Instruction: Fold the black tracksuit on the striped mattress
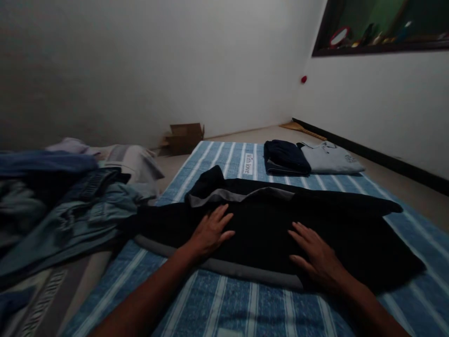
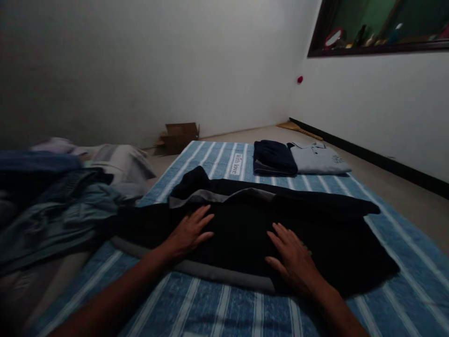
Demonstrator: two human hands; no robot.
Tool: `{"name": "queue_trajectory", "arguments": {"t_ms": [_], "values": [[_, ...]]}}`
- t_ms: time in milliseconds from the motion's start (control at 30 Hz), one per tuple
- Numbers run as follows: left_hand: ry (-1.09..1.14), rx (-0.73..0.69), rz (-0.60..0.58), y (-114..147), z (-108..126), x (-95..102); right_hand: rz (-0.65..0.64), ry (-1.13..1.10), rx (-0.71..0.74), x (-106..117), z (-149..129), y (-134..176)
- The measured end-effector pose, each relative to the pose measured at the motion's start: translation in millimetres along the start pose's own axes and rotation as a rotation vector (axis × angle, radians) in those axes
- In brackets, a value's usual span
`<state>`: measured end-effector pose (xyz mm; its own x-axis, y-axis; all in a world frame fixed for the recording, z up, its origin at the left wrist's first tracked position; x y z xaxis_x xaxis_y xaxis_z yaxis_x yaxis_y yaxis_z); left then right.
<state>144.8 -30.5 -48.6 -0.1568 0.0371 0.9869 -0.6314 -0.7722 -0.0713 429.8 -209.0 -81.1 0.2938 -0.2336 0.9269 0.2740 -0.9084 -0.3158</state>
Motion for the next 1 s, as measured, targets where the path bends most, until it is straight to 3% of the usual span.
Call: {"name": "queue_trajectory", "arguments": {"t_ms": [133,333,533,633,733,833,933,1000], "values": [[-0.015,0.102,-0.123,14.6,-0.2,-1.2,-0.018,-0.011,-0.075,-17.0,10.7,15.5],[-0.011,0.206,-0.094,28.8,-13.0,11.6,0.096,-0.026,-0.126,-33.3,36.7,36.0],[-0.133,0.516,-0.077,37.0,-43.7,13.3,0.039,-0.028,-0.238,-10.7,31.2,26.7],[-0.174,0.534,0.023,29.4,-41.4,9.4,0.068,-0.03,-0.262,3.8,22.8,13.4],[-0.072,0.257,0.066,15.7,-6.8,4.5,0.148,-0.026,-0.27,12.1,25.8,5.1],[0.096,-0.089,-0.032,-1.1,54.3,0.9,0.239,0.057,-0.335,22.5,41.0,6.4],[0.155,-0.262,-0.136,-26.8,118.5,-3.8,0.206,0.217,-0.528,38.3,64.9,14.5],[0.169,-0.325,-0.129,-46.8,152.7,-9.1,0.159,0.303,-0.681,51.0,83.2,21.7]]}}
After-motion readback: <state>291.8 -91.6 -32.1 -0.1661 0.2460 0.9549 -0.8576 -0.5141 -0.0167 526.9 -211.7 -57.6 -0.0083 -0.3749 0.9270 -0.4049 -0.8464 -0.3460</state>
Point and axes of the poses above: each hand's wrist, its own y-axis away from the middle knuckle, its own x-axis out of the back of the hand, z = x × y, the point moved 2 cm from there along -y, towards the middle knuckle, and after that the axes turned 13 degrees about x, right-handed, at the moved point
